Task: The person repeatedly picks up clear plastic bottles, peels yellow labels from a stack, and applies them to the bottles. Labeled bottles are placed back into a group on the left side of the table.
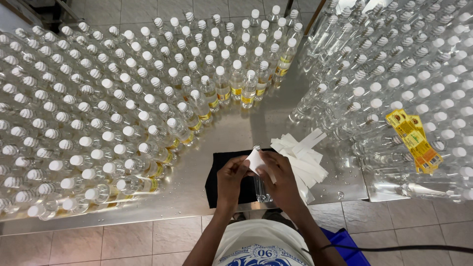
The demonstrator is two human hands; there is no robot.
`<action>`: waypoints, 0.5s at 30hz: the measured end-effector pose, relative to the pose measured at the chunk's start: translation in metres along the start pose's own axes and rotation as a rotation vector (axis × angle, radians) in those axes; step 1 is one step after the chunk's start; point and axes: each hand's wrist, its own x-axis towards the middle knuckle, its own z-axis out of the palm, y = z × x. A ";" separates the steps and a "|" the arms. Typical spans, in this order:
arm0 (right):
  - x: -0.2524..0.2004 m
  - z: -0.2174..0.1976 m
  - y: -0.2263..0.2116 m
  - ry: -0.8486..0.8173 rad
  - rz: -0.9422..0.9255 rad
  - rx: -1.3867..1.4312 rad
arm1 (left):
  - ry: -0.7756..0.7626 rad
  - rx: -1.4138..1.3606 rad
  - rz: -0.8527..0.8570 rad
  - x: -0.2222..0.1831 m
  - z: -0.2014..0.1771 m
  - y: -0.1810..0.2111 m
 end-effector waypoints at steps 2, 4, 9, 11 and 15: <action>0.001 -0.003 -0.008 -0.019 -0.014 -0.042 | -0.008 -0.001 0.008 -0.003 0.003 -0.006; -0.002 -0.005 -0.013 -0.037 -0.019 -0.084 | -0.019 0.003 0.010 -0.007 0.004 -0.009; -0.022 0.007 0.012 -0.038 0.091 0.037 | -0.033 0.011 0.060 -0.010 0.008 -0.013; -0.027 0.008 0.011 -0.003 0.104 0.081 | -0.036 0.027 0.061 -0.012 0.010 -0.009; -0.025 0.006 0.001 0.069 0.160 0.172 | -0.080 0.009 0.051 -0.013 0.006 -0.018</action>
